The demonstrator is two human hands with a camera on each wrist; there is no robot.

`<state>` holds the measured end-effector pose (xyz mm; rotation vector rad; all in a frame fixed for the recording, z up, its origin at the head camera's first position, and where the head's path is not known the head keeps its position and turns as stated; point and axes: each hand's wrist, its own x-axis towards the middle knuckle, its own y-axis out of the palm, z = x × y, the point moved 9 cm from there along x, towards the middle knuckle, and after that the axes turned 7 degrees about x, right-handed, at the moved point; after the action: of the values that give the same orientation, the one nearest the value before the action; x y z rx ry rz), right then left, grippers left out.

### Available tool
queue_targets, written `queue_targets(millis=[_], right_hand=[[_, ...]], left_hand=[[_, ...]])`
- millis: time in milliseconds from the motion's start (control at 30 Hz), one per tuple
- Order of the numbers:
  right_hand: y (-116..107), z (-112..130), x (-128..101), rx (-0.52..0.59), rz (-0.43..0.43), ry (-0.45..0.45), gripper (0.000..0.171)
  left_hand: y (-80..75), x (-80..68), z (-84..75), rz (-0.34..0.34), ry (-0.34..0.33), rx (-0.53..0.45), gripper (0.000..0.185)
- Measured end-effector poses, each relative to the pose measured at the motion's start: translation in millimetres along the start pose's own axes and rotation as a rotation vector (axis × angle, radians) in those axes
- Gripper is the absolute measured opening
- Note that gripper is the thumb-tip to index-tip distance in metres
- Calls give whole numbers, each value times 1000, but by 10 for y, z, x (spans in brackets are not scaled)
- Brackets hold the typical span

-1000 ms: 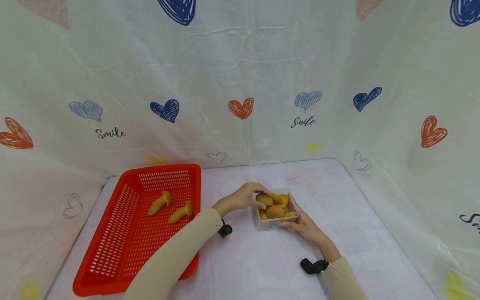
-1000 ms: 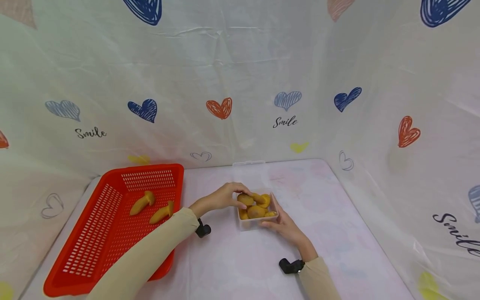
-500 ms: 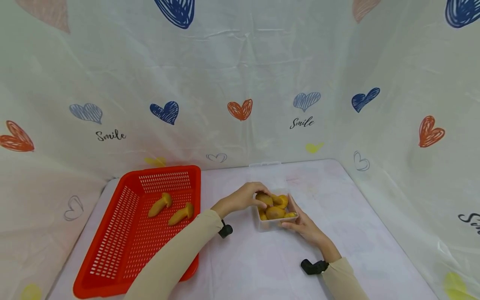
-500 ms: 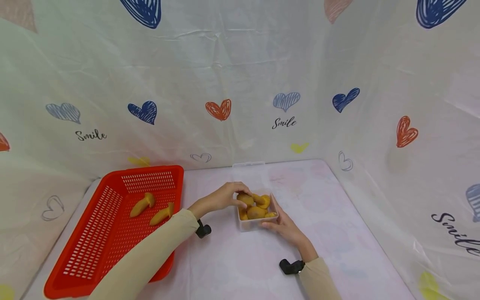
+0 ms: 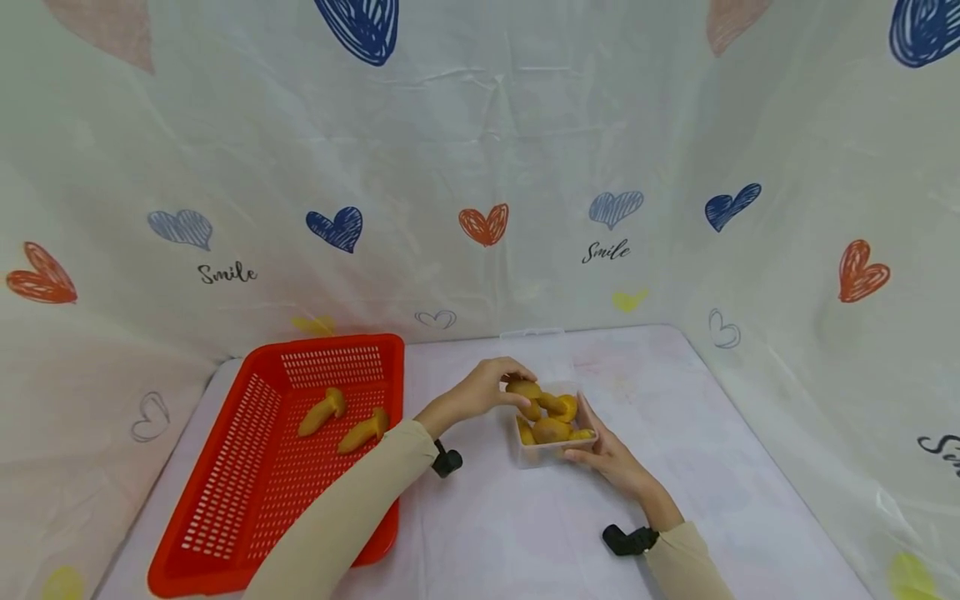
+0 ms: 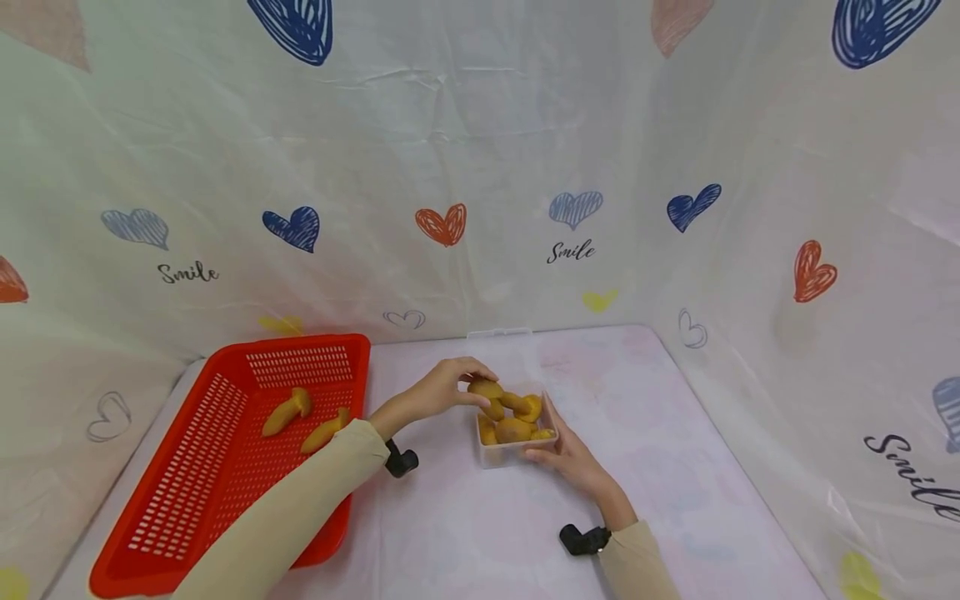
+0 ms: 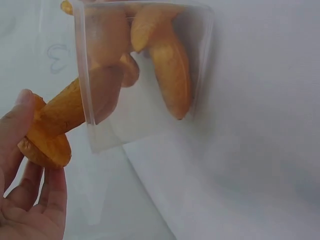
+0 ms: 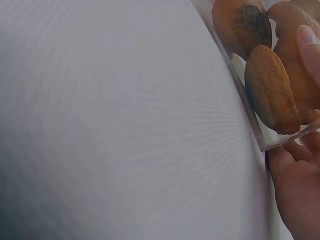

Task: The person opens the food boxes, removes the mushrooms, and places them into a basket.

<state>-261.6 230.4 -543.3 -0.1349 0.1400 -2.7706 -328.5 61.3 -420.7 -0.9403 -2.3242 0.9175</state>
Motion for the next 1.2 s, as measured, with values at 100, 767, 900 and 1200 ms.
queue_targets(millis=[100,767,900,1200], right_hand=[[6,-5,1,4,2,-3,96],[4,3,-7,7,-7,2,97],[1,-4,-15,-3,-11,11,96],[1,-18,-22,3,-18,27,93]], left_hand=[[-62,-27,-35,-20,-1,-20,37],[-771,-423,-109,-200,-51,-49,43],[-998,-589,-42,-242,-78,-48,41],[-1400,-985,191,-300,-194,-36,42]])
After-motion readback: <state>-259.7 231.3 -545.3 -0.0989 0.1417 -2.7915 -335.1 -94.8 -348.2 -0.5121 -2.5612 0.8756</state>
